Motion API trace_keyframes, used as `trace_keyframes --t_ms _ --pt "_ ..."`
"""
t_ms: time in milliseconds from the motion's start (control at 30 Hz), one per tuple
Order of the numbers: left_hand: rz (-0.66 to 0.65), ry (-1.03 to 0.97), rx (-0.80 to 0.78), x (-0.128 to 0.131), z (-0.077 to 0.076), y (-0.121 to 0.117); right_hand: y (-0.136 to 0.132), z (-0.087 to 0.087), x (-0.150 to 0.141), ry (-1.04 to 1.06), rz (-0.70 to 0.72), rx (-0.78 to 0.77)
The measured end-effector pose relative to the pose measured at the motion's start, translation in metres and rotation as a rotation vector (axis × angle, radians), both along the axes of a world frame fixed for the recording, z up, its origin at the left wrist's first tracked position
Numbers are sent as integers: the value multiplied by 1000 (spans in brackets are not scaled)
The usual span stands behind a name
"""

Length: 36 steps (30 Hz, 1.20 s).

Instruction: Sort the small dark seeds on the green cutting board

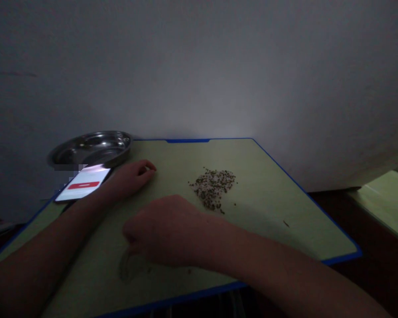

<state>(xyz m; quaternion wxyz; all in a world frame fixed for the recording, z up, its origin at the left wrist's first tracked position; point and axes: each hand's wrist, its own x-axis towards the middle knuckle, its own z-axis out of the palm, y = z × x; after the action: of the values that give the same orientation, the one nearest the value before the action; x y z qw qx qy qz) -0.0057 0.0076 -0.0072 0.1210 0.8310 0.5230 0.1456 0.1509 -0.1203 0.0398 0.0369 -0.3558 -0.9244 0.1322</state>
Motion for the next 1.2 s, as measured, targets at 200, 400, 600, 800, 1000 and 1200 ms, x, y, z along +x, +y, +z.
trace_keyframes --t_ms 200,400,600,800,1000,1200 --pt "13 15 -3 1 0 -1 -9 -2 6 -2 41 -8" --pt "1 -3 14 -1 -3 0 -18 -11 40 103 -63 -92" --pt "5 11 9 0 -2 -1 -16 -15 74 248 -327 -98" --pt "14 28 -1 2 3 -4 -21 -27 84 246 -447 -169" --pt "-2 20 12 0 0 -1 -32 -33 64 270 -409 -228" --pt "10 18 14 1 -1 -1 -35 -35 54 273 -350 -271"
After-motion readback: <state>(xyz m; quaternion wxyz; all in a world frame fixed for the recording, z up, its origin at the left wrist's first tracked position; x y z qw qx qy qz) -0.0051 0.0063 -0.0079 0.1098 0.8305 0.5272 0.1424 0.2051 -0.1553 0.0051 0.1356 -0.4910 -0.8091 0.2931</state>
